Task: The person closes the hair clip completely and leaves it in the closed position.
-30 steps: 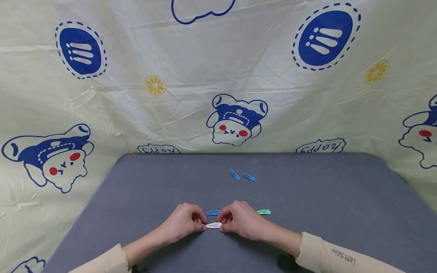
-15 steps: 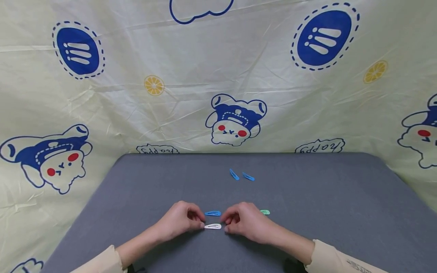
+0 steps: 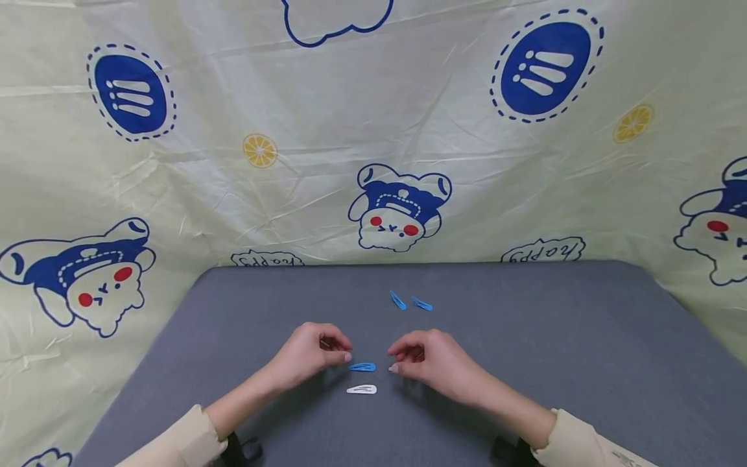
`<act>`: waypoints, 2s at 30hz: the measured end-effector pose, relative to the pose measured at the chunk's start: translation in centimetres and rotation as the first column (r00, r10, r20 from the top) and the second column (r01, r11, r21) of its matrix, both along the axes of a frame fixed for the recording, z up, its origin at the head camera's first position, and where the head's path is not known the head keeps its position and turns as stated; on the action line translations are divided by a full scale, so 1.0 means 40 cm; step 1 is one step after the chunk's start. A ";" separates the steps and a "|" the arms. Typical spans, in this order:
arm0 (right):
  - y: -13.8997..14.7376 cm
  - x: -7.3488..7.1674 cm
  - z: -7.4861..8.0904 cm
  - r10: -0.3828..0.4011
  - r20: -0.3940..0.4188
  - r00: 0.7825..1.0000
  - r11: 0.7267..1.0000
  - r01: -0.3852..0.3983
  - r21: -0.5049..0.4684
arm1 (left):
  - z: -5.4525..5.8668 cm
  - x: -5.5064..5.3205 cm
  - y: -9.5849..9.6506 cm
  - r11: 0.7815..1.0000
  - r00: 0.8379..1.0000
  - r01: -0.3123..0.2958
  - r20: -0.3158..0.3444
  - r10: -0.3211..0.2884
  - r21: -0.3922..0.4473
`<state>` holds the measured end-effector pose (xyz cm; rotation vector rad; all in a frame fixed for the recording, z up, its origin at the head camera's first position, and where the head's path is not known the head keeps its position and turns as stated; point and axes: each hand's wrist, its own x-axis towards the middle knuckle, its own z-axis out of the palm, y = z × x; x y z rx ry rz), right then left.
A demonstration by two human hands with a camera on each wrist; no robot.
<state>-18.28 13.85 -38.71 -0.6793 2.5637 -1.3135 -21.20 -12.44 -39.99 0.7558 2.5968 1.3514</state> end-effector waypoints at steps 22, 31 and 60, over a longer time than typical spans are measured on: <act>0.098 -0.104 0.008 -0.220 -0.135 0.966 0.975 0.223 0.005 | 0.019 -0.144 0.095 1.000 1.000 -0.020 -0.022 0.020 0.000; 0.138 -0.154 -0.010 -0.251 -0.142 0.958 0.967 0.254 0.006 | 0.015 -0.193 0.150 1.000 0.999 -0.028 -0.031 0.028 0.007; 0.167 -0.260 -0.058 -0.244 -0.011 0.970 0.965 0.244 0.100 | -0.028 -0.227 0.277 0.997 0.999 -0.046 0.010 0.047 -0.054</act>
